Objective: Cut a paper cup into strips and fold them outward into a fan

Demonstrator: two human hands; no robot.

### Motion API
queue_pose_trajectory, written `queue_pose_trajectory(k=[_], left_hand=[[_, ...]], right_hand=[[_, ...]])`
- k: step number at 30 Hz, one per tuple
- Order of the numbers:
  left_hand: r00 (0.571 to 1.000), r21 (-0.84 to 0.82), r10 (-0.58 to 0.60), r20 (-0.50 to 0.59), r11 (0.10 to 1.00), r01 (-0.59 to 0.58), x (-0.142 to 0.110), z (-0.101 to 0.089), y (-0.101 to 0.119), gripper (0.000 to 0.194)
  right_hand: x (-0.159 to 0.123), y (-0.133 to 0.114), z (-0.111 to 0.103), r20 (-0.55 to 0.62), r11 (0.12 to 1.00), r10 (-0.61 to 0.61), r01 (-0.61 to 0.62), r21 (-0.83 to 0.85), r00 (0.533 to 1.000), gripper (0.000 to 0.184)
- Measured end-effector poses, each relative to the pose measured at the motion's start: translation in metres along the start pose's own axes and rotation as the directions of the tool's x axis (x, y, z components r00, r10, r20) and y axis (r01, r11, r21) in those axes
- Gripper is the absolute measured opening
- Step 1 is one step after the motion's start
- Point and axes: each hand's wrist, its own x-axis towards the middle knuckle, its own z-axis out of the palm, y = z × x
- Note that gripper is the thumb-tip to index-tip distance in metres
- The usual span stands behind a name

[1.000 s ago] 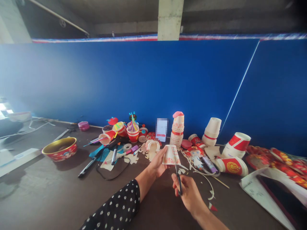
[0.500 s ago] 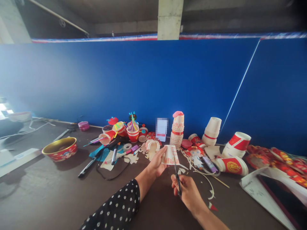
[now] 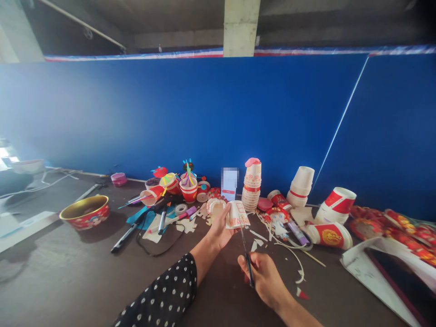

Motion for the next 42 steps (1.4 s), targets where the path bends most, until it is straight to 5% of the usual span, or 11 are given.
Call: queue_pose_trajectory(k=[12,42], left_hand=[[0.999,0.072,0.036,0.011,0.997,-0.036,0.0023,-0.0032,-0.0027,0.05],[0.998,0.096,0.037,0.049,0.995,-0.041,0.0027,-0.0037,-0.0028,0.049]], right_hand=[[0.0021,0.0043,0.0013,-0.094,0.99,-0.025,0.012,-0.137,0.995,0.05],[0.0004,0.0033,0.0004,-0.067,0.991,-0.04,0.032,-0.126,0.997,0.05]])
